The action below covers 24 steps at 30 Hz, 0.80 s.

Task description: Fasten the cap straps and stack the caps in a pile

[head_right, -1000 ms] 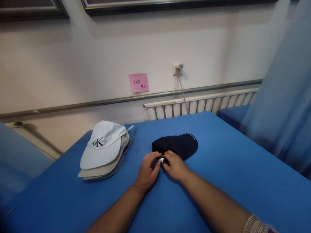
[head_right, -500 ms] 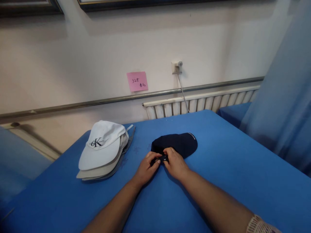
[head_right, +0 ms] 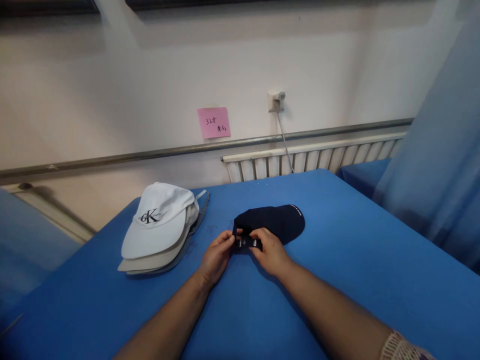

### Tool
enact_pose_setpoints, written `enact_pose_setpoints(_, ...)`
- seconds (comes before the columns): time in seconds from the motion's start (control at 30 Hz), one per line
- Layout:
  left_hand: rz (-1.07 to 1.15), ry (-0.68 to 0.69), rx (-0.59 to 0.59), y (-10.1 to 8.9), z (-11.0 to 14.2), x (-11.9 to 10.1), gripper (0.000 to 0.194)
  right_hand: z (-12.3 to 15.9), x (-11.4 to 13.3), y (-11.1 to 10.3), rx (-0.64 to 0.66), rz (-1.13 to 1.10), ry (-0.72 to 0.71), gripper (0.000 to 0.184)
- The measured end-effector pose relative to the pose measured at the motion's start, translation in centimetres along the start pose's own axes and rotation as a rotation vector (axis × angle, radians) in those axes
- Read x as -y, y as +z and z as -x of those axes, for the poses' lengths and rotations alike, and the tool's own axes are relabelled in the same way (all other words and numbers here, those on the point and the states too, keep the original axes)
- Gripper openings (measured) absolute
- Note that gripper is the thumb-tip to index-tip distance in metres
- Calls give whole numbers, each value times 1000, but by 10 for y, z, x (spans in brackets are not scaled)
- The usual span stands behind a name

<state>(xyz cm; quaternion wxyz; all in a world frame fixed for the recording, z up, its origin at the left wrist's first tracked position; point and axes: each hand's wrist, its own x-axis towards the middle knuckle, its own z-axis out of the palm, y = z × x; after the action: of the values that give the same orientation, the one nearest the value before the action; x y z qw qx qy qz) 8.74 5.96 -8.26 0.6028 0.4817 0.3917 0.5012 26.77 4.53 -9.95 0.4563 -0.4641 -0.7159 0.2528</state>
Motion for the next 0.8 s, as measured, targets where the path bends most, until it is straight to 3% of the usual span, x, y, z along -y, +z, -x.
enact_pose_setpoints(0.13, -149, 76, -12, -1, -1, 0, 35, -2, -1, -2, -55, -58, -6, 19)
enact_pose_setpoints(0.3, -450, 195, -15, 3, -1, 3, 20, -1, 0, -4, -89, -78, -35, 20)
enact_pose_setpoints(0.43, -511, 240, -26, 8, 4, -3, 17, 0, 6, -4, -61, -115, -103, 24)
enact_pose_setpoints(0.8, -568, 283, 14, 12, 11, -2, 13, 2, 11, -1, -128, -178, -157, 14)
